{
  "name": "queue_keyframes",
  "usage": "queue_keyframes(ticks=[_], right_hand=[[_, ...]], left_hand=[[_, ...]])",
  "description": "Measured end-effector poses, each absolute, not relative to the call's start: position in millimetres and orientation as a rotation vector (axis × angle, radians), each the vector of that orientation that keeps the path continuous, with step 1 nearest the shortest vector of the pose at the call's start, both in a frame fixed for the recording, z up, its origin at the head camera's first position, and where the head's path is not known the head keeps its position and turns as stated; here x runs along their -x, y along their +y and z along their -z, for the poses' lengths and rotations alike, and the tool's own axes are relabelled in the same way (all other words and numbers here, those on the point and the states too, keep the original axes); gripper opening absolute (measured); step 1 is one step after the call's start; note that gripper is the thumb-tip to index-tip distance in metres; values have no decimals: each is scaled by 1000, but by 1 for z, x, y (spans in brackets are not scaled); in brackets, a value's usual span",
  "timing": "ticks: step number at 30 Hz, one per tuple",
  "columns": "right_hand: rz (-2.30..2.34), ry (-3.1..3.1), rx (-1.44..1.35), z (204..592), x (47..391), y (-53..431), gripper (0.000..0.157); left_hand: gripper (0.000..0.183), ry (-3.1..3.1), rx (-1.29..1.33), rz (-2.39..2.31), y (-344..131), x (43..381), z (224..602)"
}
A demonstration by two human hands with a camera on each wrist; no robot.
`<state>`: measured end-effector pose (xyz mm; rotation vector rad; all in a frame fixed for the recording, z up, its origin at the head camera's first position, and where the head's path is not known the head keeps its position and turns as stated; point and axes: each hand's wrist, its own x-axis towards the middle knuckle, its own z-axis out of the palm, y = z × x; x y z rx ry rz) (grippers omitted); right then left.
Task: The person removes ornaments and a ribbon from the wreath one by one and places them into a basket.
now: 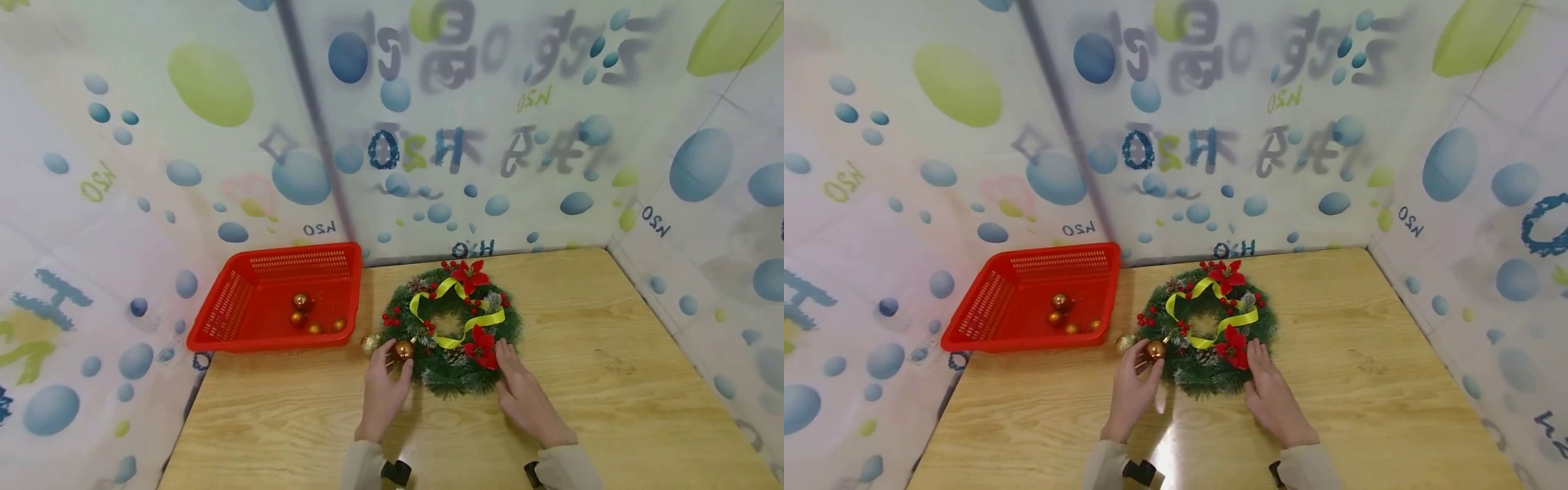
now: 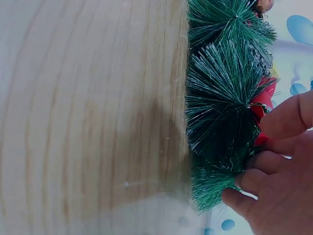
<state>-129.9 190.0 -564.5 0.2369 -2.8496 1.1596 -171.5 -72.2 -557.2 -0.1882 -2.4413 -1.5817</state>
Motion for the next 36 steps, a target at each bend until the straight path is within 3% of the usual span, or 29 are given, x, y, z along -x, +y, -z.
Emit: queue_keyframes(ticks=[36], right_hand=[[-1218, -2789, -214, 573, 129, 192, 68]], left_hand=[[47, -2496, 299, 1393, -60, 213, 521]])
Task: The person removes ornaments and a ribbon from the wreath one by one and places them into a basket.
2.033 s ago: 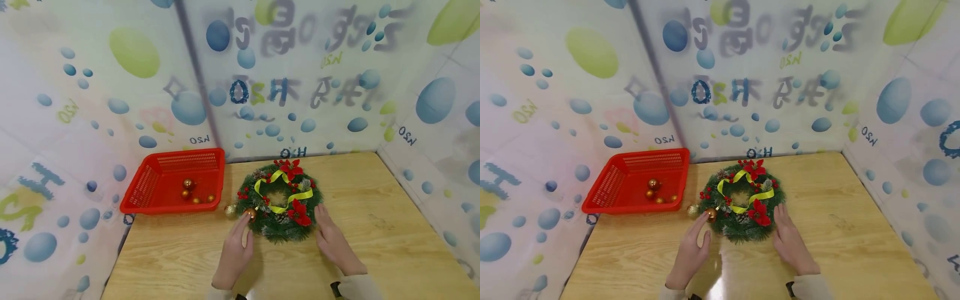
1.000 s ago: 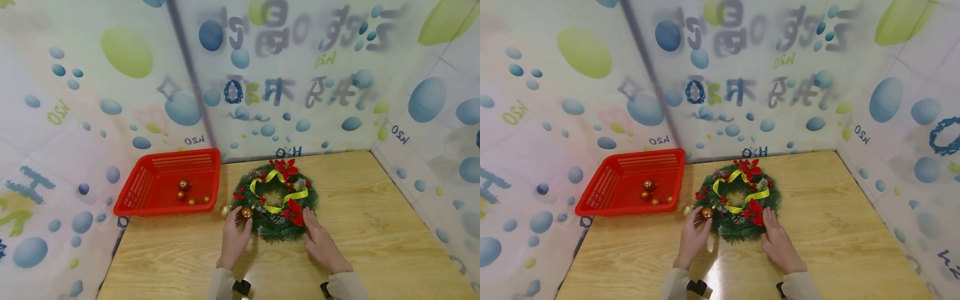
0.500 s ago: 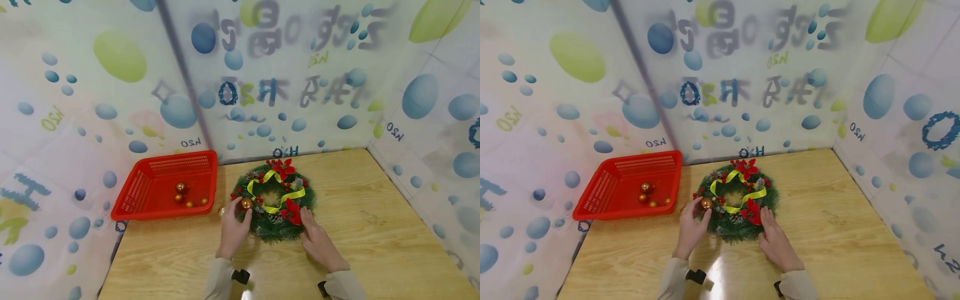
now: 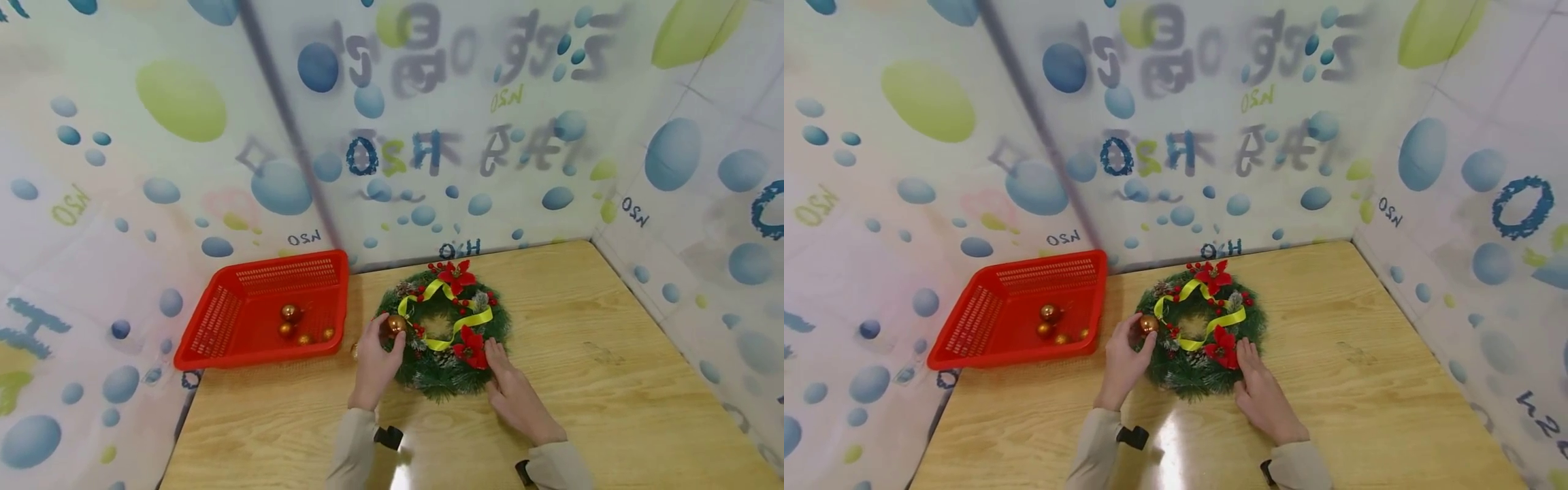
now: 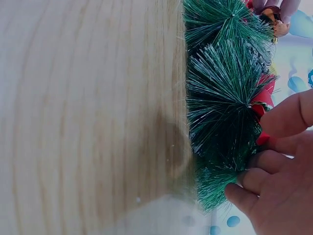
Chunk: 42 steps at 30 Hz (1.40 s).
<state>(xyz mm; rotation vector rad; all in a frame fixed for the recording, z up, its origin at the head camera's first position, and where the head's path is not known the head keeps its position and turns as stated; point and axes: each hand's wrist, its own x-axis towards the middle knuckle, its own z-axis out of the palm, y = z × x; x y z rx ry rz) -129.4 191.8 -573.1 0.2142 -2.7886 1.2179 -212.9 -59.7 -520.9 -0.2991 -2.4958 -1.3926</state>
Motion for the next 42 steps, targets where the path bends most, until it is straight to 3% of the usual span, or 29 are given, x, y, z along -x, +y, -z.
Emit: queue_keyframes(ticks=[25, 42], right_hand=[[-1194, -2763, -203, 572, 128, 189, 68], [-1170, -2769, -212, 571, 128, 186, 69]], left_hand=[[44, -2302, 194, 1403, -104, 227, 504], [47, -2300, 85, 1359, -163, 247, 478]])
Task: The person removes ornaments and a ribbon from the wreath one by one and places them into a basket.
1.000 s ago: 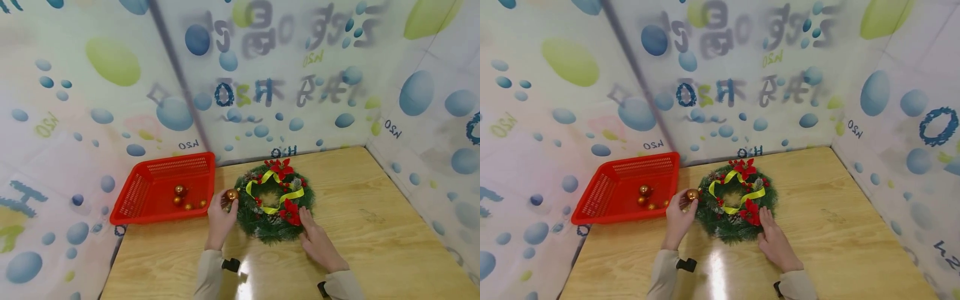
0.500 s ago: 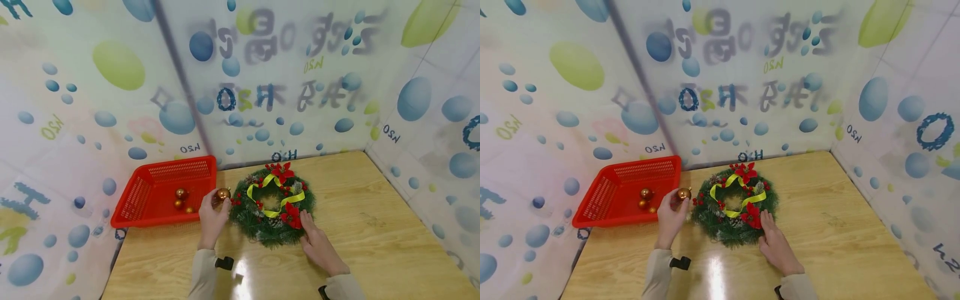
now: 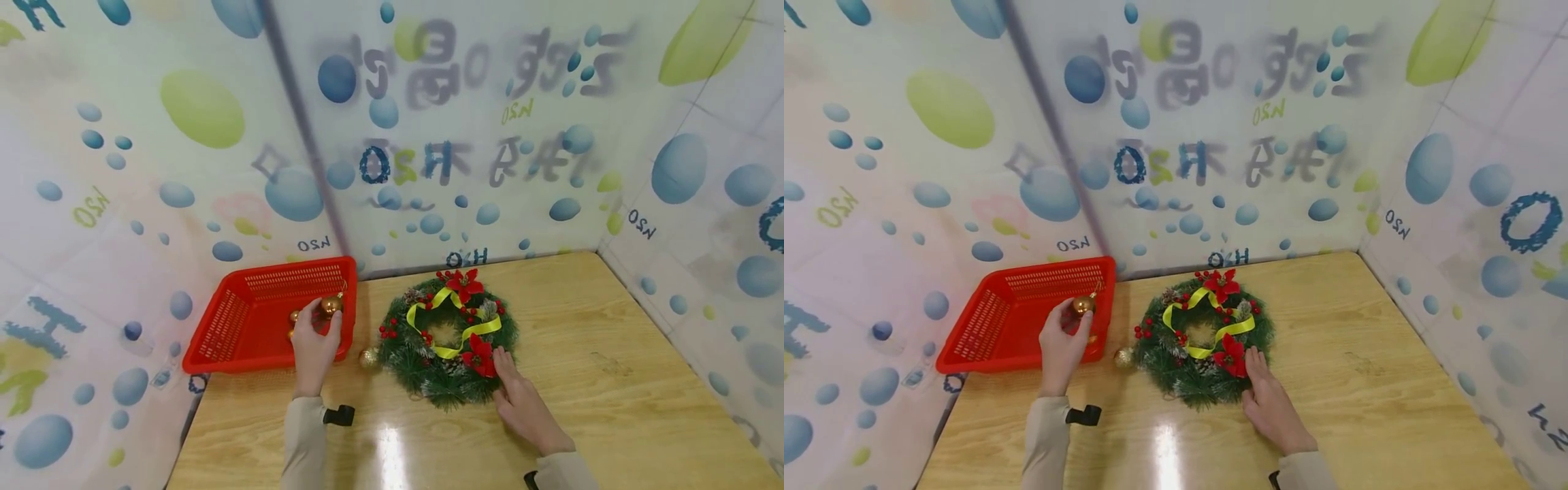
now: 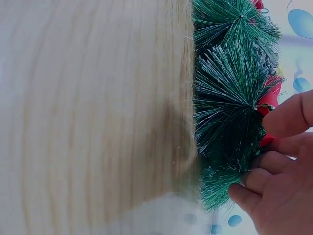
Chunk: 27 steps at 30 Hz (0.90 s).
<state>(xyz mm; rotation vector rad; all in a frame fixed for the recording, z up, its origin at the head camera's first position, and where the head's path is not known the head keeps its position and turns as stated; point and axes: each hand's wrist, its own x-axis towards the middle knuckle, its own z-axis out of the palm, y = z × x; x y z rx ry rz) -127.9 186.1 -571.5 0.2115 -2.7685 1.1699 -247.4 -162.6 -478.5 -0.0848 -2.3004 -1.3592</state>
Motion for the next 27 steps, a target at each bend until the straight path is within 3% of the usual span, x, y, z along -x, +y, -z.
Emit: queue_keyframes(ticks=[27], right_hand=[[-1107, -2791, -171, 570, 127, 180, 71]], left_hand=[[46, -2365, -21, 1275, -226, 266, 468]])
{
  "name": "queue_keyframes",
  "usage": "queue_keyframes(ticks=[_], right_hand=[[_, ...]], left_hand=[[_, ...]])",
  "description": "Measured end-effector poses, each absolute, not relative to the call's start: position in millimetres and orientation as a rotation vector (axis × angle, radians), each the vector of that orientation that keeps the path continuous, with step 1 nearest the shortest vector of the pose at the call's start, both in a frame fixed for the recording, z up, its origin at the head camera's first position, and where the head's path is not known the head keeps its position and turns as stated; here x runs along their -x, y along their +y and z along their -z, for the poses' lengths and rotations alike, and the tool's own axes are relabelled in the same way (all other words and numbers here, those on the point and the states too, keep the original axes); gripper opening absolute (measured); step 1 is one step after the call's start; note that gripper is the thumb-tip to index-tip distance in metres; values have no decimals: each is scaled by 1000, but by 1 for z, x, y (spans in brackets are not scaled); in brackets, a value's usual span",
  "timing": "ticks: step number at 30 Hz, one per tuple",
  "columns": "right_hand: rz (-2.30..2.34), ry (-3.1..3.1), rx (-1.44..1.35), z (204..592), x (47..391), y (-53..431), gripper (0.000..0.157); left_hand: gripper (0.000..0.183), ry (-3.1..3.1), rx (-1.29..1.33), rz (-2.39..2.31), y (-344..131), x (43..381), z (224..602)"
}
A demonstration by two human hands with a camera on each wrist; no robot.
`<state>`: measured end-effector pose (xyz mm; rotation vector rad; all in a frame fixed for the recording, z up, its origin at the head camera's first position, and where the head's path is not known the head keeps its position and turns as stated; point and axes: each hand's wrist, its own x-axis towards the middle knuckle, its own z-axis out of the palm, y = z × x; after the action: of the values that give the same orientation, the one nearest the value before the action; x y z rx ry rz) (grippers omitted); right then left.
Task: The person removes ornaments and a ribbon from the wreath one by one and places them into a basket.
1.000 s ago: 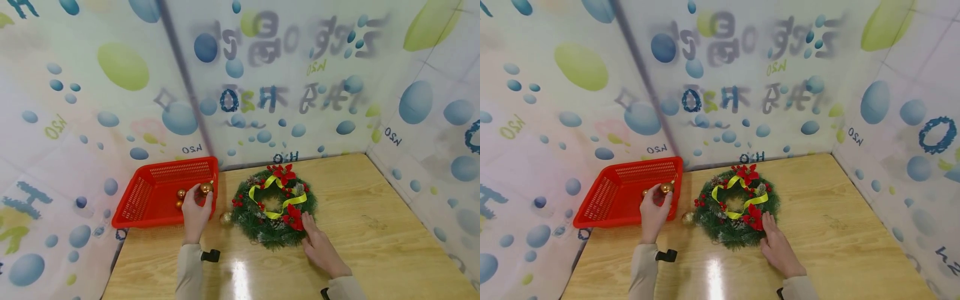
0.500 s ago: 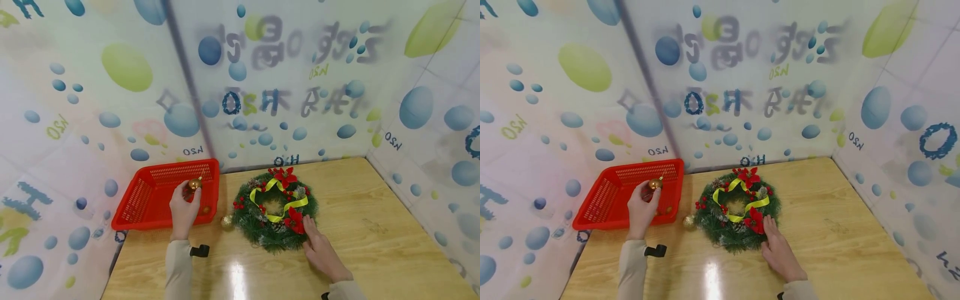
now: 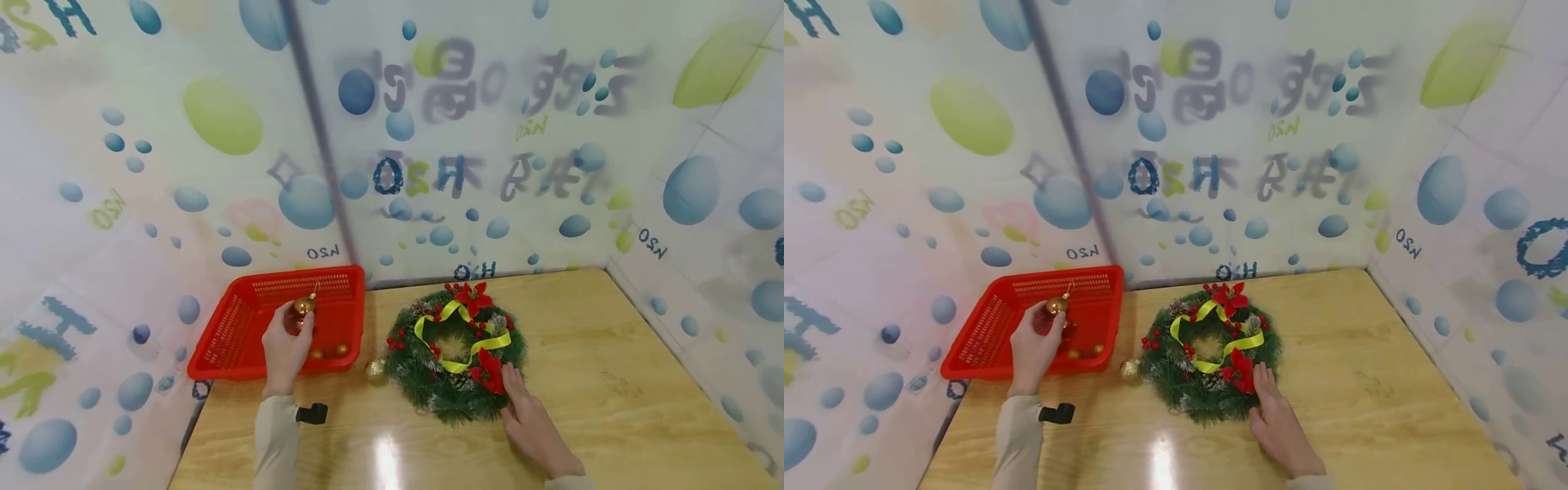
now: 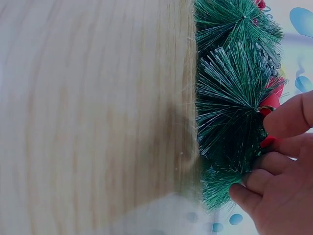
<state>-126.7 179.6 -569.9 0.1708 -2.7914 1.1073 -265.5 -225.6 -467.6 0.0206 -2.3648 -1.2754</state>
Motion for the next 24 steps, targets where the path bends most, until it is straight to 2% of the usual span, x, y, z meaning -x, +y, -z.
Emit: queue_keyframes(ticks=[24], right_hand=[[-1176, -2805, -126, 569, 127, 180, 69]], left_hand=[[48, -2448, -144, 1208, -260, 274, 486]])
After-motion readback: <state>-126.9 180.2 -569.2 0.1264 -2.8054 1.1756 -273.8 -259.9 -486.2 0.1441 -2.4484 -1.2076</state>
